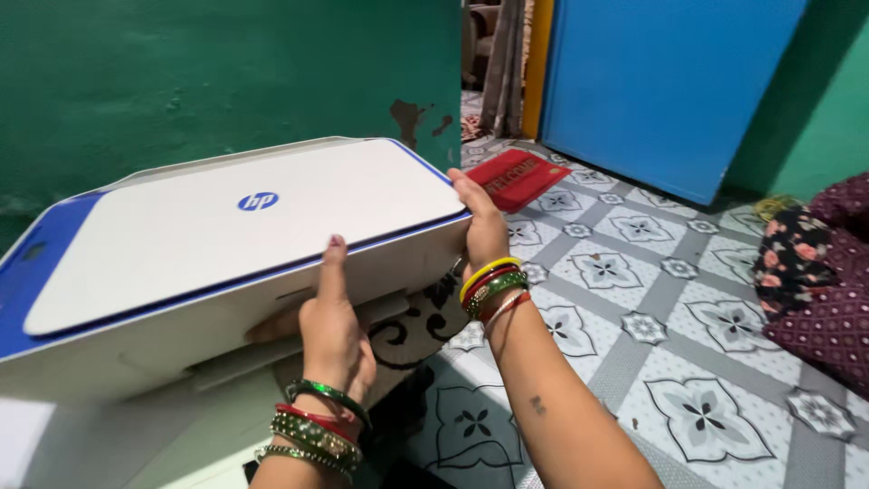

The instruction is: The person rearranges a printer, keyboard, and laptop on a small table, then wipes the table surface and a flower vase with a cloth. The person moves items aside to access the surface and wipes multiple areas including the table and vase.

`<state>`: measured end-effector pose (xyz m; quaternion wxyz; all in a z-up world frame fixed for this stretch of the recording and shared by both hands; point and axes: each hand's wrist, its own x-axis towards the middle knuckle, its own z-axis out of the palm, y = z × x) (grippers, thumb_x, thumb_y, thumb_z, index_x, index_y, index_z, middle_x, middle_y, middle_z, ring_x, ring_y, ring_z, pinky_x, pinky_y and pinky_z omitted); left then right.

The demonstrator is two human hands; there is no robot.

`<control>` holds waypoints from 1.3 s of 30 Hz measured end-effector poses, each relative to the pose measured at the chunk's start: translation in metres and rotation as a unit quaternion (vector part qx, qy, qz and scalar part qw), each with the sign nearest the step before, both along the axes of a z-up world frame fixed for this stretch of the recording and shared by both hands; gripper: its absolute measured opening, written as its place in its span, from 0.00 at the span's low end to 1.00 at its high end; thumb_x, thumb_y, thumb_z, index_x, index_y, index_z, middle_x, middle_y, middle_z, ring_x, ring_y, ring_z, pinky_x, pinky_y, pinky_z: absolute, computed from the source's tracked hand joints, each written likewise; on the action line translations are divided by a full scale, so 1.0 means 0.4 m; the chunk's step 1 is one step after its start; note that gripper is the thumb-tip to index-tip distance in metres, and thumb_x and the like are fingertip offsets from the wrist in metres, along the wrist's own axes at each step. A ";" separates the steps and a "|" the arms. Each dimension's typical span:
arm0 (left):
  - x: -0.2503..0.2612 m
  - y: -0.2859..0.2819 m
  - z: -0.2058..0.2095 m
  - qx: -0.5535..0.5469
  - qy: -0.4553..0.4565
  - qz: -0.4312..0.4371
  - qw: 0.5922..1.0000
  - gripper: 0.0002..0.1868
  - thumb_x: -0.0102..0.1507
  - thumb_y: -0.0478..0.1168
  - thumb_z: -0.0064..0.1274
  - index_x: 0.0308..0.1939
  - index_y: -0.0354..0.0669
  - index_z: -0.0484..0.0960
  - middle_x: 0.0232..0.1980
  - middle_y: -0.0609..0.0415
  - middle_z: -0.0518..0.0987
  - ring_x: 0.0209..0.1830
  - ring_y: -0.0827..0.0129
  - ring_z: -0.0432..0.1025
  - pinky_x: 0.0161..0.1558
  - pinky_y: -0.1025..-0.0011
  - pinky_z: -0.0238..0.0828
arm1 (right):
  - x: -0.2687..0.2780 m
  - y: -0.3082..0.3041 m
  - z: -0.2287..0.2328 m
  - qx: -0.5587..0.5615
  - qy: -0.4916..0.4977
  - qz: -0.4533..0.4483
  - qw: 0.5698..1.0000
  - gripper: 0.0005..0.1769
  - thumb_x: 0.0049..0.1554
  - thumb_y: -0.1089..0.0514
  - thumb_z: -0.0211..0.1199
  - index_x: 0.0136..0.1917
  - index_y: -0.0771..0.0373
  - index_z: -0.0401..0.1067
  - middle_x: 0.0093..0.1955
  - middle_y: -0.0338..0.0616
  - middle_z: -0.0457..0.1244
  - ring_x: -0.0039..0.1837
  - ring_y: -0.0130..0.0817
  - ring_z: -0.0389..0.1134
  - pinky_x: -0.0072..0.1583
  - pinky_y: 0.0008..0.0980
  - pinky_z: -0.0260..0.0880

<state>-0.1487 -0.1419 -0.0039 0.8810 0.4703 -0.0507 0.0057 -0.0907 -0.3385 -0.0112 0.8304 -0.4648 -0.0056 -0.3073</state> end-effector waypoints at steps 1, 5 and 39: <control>-0.007 0.008 -0.002 0.011 -0.010 -0.003 1.000 0.37 0.57 0.60 0.61 0.58 0.33 0.81 0.61 0.56 0.80 0.61 0.76 0.71 0.63 0.69 0.64 | -0.004 0.013 -0.003 -0.009 -0.014 -0.031 0.999 0.30 0.60 0.49 0.57 0.71 0.66 0.68 0.70 0.44 0.65 0.71 0.35 0.63 0.72 0.33 0.57; -0.049 0.075 0.001 0.142 0.210 0.056 0.966 0.57 0.65 0.64 0.57 0.73 0.14 0.50 0.73 0.24 0.42 0.71 0.23 0.36 0.68 0.30 0.35 | -0.045 0.098 -0.017 0.005 -0.020 -0.100 0.995 0.46 0.55 0.47 0.65 0.79 0.63 0.51 0.76 0.53 0.58 0.76 0.41 0.58 0.74 0.36 0.53; 0.014 0.515 -0.017 0.127 -0.030 0.271 0.954 0.54 0.57 0.82 0.34 0.77 0.56 0.47 0.78 0.50 0.55 0.79 0.54 0.52 0.71 0.40 0.49 | -0.206 0.562 0.012 -0.552 -0.002 -0.415 0.723 0.54 0.49 0.23 0.65 0.80 0.50 0.60 0.87 0.56 0.36 0.87 0.58 0.33 0.76 0.78 0.22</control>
